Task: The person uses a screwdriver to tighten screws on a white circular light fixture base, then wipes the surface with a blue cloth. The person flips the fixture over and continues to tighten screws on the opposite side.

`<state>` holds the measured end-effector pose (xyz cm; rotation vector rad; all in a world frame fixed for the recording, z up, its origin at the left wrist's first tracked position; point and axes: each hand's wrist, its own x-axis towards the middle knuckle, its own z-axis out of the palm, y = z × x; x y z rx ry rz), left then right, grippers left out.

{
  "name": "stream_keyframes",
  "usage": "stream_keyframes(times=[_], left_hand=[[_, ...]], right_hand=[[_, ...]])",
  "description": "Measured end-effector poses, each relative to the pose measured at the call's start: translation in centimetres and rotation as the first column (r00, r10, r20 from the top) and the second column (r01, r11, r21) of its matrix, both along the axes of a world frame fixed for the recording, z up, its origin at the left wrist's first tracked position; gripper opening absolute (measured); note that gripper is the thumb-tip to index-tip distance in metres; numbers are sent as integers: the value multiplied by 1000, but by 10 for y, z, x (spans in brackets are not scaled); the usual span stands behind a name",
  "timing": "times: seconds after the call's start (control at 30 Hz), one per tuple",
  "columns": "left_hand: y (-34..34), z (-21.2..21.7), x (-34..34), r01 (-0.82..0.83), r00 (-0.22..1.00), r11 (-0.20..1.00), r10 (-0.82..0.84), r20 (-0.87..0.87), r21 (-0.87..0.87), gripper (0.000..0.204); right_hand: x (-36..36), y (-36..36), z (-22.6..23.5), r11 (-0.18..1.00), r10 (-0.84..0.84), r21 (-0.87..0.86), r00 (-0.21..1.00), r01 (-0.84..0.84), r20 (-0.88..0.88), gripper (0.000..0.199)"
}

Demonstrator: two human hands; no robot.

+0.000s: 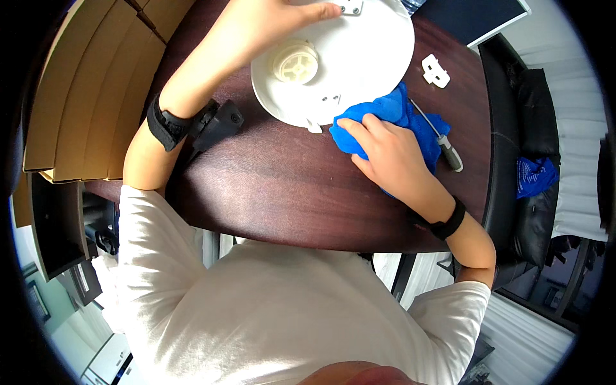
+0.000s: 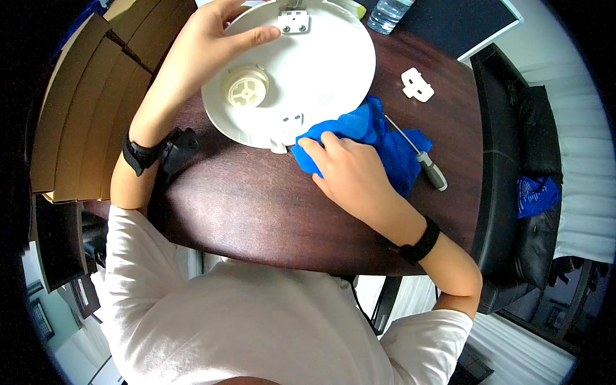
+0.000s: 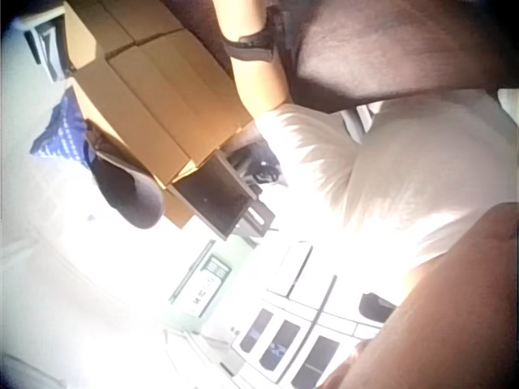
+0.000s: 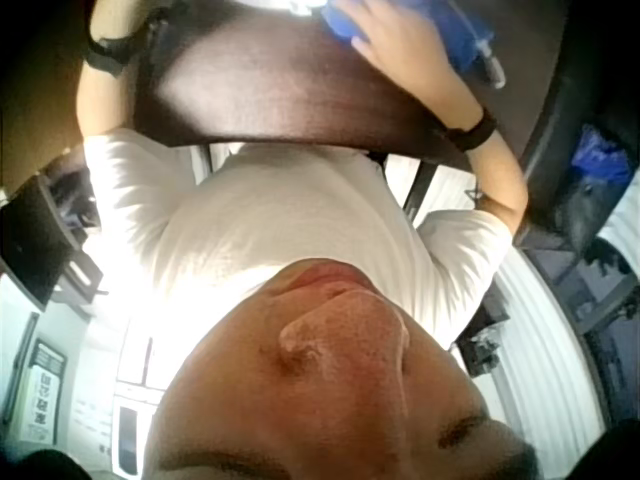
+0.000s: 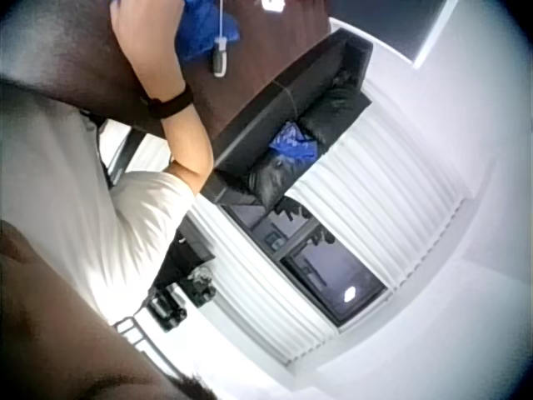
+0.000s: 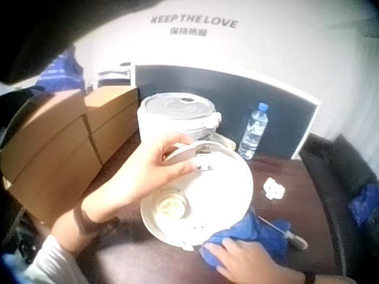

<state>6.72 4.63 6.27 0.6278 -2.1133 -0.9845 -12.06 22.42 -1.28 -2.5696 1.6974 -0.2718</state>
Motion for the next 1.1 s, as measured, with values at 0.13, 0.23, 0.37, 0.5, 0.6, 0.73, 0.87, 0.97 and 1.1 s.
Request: stream_keyframes(times=[0.13, 0.23, 0.37, 0.5, 0.6, 0.73, 0.87, 0.97, 1.1], left_hand=[[20, 8, 4, 25, 1000, 971, -28, -7, -237, 39], [32, 12, 8, 37, 999, 933, -48, -21, -358, 42], [40, 13, 11, 31, 998, 896, -53, -37, -444, 45], [42, 14, 13, -14, 999, 876, -10, -47, -483, 48], [40, 19, 13, -98, 995, 891, 93, -34, -442, 49], [33, 23, 16, -161, 974, 894, 212, 78, -417, 50], [26, 9, 18, -21, 999, 877, -2, -47, -481, 47], [26, 9, 14, -49, 998, 893, 57, 3, -448, 48], [31, 11, 17, -30, 999, 881, 17, -33, -471, 48]], right_hand=[[7, -9, -2, 999, 11, -30, 999, -12, -34, 44], [14, -16, -5, 999, 16, 47, 992, -10, -128, 41], [16, -14, -4, 997, 54, 56, 990, -47, -129, 37], [16, -5, 1, 987, 29, 163, 995, -12, -98, 43], [4, 0, -2, 991, 43, 131, 999, -41, -13, 42], [-2, 1, 4, 991, -27, 131, 997, 18, 69, 47], [9, -8, 11, 997, -68, 41, 996, 66, 54, 49], [17, -17, 11, 999, -47, -22, 994, 49, 100, 47], [28, -27, -7, 997, 14, -75, 1000, -13, 13, 43]])
